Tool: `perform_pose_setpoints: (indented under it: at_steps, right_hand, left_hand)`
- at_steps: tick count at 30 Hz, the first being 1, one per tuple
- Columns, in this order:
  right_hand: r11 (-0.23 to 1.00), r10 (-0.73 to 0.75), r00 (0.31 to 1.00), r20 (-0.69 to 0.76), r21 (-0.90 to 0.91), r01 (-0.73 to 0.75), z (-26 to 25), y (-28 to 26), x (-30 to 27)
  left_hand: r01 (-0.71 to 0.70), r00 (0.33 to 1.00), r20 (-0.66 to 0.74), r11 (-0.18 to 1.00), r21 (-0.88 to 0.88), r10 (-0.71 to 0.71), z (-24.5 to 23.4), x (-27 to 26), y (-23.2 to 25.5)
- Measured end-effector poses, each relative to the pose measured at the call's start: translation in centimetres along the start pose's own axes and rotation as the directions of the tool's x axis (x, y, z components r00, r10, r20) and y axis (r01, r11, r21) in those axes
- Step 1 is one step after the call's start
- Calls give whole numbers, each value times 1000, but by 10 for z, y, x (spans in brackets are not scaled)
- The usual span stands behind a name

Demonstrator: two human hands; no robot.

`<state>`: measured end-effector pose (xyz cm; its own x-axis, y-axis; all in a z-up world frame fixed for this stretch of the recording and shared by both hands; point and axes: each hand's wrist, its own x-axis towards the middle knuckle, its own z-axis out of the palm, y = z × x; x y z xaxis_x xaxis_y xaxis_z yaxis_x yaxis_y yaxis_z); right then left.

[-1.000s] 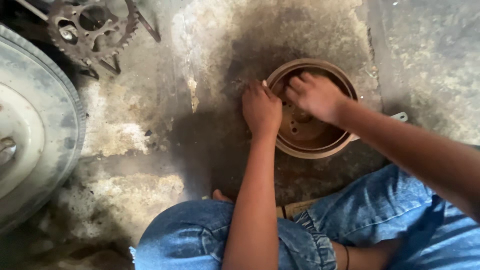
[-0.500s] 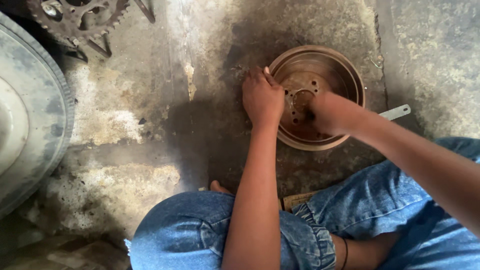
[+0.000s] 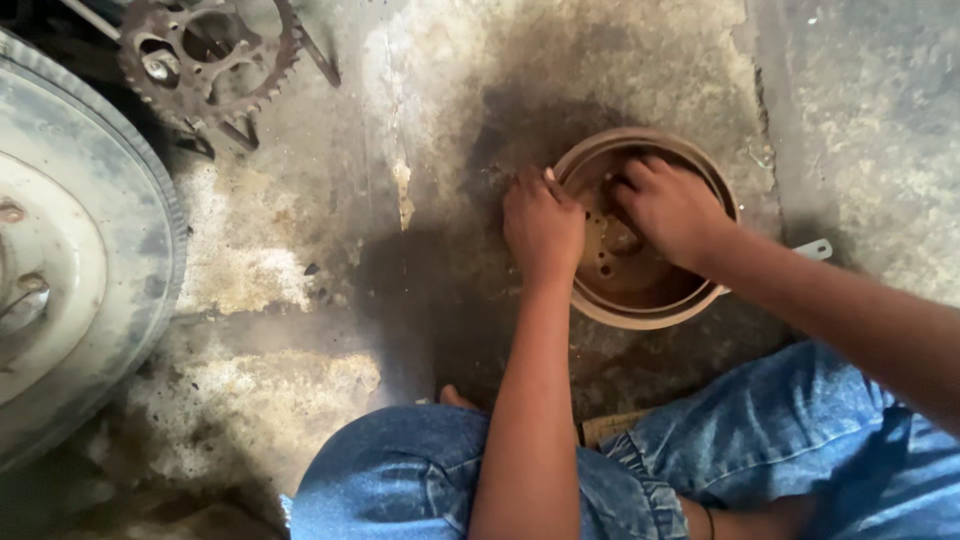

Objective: The person scrubs the inside of a rusty metal drum with a small abrasive stone. They hold the drum steady with one hand while rubbing the inner surface with the other. The person occasionally lifts and tilts the drum to inspect the cleaned areas.

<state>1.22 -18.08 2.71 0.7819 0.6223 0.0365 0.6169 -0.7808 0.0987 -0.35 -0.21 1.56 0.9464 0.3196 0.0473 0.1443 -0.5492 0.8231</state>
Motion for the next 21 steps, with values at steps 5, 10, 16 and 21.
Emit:
perform_pose_setpoints:
  at_steps: [5,10,16,21]
  right_hand:
    - [986,97,995,-39,141,-90,4,2,-10]
    - [992,94,995,45,74,-97,-4,15,-12]
    - [991,-134,975,-178,-31,131,-5,6,0]
    - [944,-284,959,12,-174,282,11,6,23]
  left_hand:
    - [-13,999,-50,999,-43,11,7,-2,-7]
    - [-70,989,-134,996,-50,63,14,-1,-11]
    - [-81,987,-143,996,-29,76,13,-1,-10]
    - [-59,992,-112,997,-56,52,10,-2,-9]
